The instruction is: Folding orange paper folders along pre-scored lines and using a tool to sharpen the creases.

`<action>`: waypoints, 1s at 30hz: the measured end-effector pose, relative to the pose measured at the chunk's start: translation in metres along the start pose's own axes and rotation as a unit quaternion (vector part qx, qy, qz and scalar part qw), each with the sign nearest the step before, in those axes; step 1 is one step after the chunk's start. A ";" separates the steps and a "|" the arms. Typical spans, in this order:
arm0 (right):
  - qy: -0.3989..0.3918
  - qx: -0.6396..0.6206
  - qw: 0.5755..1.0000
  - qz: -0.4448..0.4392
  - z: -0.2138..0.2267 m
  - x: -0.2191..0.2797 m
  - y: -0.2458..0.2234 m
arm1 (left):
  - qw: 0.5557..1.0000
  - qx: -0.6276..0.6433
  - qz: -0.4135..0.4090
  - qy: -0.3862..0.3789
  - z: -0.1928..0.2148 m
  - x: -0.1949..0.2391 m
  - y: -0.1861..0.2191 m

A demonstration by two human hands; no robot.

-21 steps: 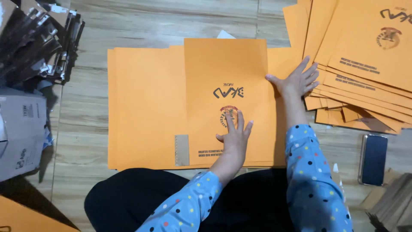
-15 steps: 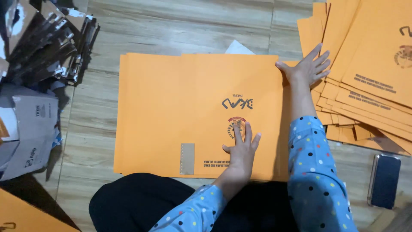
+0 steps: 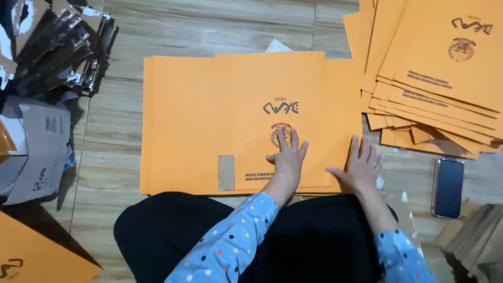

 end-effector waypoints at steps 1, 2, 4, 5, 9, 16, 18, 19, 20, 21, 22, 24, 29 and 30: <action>0.004 -0.001 1.000 -0.005 -0.010 0.018 0.009 | 1.000 -0.002 -0.005 0.003 -0.001 -0.002 0.001; -0.004 0.040 0.999 -0.006 -0.022 0.037 0.018 | 1.000 0.009 -0.002 -0.001 -0.003 -0.004 0.001; -0.012 0.077 0.997 -0.013 -0.027 0.069 0.017 | 1.000 0.016 -0.004 -0.004 -0.005 -0.002 0.001; 0.041 0.027 0.999 0.016 -0.009 0.081 0.003 | 1.000 -0.005 -0.005 0.000 -0.003 0.000 0.002; 0.251 -0.063 0.956 0.139 -0.027 0.109 -0.016 | 0.993 -0.080 -0.079 0.027 0.008 0.013 0.022; 0.135 0.049 0.950 0.275 -0.128 0.140 -0.089 | 0.954 -0.103 -0.257 0.118 -0.033 0.037 0.102; 0.127 0.054 0.945 0.296 -0.142 0.134 -0.104 | 0.937 -0.116 -0.248 0.214 -0.035 0.038 0.101; 0.123 0.057 0.942 0.306 -0.147 0.130 -0.110 | 0.936 -0.118 -0.248 0.219 -0.037 0.038 0.094; 0.118 0.060 0.939 0.316 -0.153 0.126 -0.116 | 0.923 -0.115 -0.263 0.254 -0.035 0.042 0.089; 0.111 0.062 0.936 0.328 -0.161 0.123 -0.123 | 0.910 -0.112 -0.276 0.288 -0.034 0.048 0.083; 0.105 0.064 0.933 0.339 -0.166 0.121 -0.130 | 0.910 -0.113 -0.275 0.290 -0.035 0.050 0.072; 0.094 0.069 0.926 0.359 -0.177 0.113 -0.143 | 0.890 -0.058 -0.304 0.334 -0.029 0.059 0.053; 0.051 0.080 0.907 0.411 -0.197 0.109 -0.163 | 0.899 -0.008 -0.293 0.324 -0.025 0.060 0.008; 0.041 0.081 0.903 0.421 -0.204 0.115 -0.171 | 0.920 0.018 -0.273 0.281 -0.027 0.057 -0.002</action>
Point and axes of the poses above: each hand's wrist, its own x-axis away from the middle knuckle, its own z-axis out of the back of the hand, y = z × x, the point moved 9 cm from there along -x, towards the middle knuckle, and after that the axes turned 1 degree about -z, right-handed, at the moved point
